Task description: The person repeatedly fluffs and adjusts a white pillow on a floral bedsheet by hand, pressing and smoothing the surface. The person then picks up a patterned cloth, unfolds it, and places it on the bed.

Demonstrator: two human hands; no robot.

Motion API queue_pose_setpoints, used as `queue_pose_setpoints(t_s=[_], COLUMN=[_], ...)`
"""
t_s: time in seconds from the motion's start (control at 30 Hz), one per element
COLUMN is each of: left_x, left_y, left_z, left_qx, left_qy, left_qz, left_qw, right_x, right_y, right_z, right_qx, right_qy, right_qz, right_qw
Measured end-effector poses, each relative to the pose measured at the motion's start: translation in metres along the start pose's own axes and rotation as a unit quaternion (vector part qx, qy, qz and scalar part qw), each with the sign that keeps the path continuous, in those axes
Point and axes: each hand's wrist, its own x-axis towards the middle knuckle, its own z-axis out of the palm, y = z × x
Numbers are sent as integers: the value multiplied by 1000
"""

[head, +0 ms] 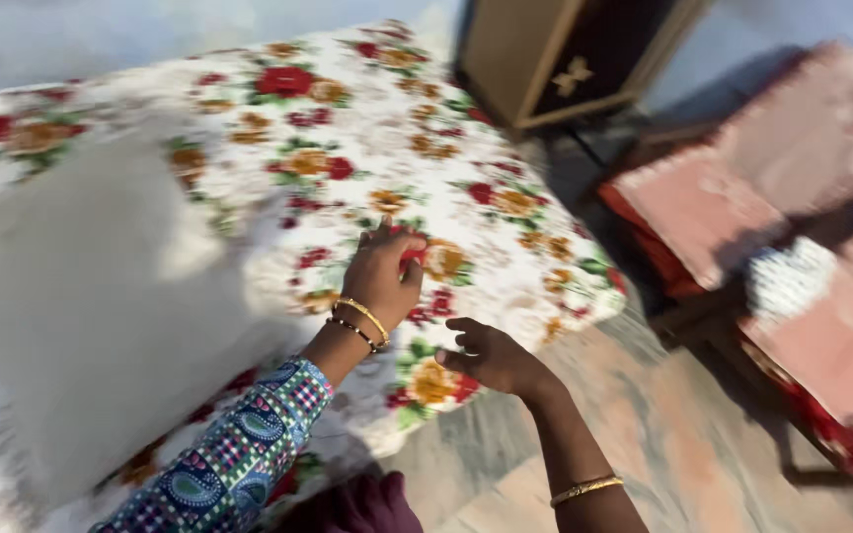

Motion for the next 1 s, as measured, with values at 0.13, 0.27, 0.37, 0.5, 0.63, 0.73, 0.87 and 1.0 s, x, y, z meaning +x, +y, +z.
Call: queue_pose_setpoints(t_s=[0.13, 0.27, 0.37, 0.5, 0.63, 0.73, 0.87, 1.0], left_x=[16, 21, 24, 41, 62, 98, 145, 185], left_y=[47, 90, 113, 140, 175, 197, 215, 220], left_z=[91, 175, 229, 305, 385, 440, 498, 541], left_qx=[-51, -96, -104, -126, -163, -181, -231, -231], left_qy=[-12, -145, -198, -225, -203, -270, -211, -260], left_qz=[177, 187, 189, 229, 257, 223, 250, 224], left_qw=[983, 967, 956, 939, 930, 919, 916, 910], right_x=[-38, -76, -99, -121, -139, -137, -130, -108], right_y=[63, 113, 137, 163, 186, 199, 219, 246], right_z=[-51, -95, -122, -169, -223, -290, -356, -394], right_qx=[45, 61, 118, 153, 141, 146, 123, 188], right_qy=[57, 125, 162, 226, 287, 329, 352, 369], right_qz=[27, 24, 50, 113, 131, 170, 164, 99], right_qw=[997, 990, 978, 956, 938, 918, 913, 905])
